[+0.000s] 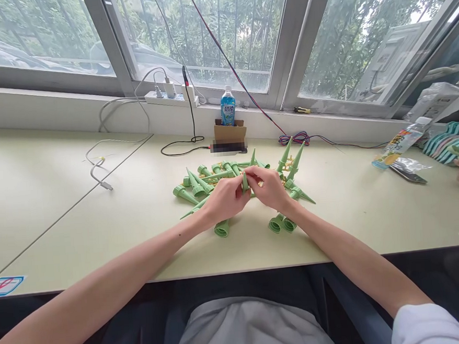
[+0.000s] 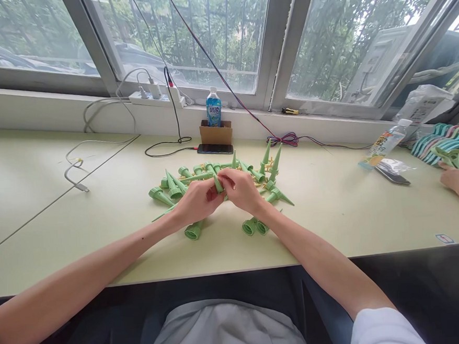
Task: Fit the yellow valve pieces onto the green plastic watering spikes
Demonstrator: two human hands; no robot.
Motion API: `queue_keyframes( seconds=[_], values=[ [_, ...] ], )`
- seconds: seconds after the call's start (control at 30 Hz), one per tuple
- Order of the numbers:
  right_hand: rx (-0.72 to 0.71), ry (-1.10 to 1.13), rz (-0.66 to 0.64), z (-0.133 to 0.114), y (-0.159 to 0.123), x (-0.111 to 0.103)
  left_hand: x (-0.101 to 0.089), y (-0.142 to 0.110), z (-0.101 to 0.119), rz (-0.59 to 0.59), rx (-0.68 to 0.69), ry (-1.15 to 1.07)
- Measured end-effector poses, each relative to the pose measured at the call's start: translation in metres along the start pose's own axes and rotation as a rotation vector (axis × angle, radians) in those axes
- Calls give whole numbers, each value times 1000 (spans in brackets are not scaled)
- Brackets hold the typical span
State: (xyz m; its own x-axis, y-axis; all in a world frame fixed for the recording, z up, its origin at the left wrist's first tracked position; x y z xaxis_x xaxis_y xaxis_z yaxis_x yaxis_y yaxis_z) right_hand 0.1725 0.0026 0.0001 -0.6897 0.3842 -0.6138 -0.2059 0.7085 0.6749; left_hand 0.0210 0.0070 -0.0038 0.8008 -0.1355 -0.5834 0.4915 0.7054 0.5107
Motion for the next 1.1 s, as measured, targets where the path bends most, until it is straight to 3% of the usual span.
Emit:
queue_keyframes(
  seconds=[0.4,1.1],
  values=[
    [29,46,38,0,1,0,-8,4,7,106,-18,9],
    [73,79,60,1,0,1,-14,4,9,138,-81,7]
  ],
)
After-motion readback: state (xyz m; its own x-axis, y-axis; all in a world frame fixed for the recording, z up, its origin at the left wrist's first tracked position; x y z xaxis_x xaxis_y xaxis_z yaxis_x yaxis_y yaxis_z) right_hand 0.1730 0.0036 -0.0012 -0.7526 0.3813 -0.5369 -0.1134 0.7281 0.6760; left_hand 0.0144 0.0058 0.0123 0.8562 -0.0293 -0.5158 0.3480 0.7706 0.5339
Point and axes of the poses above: each hand's wrist, its own y-axis towards the middle knuckle, its own x-axis out of the palm, z = x × y, the point moved 2 cm from there along y, towards the middle knuckle, and after that the axes turned 10 degrees about -y, right-handed, at the moved point
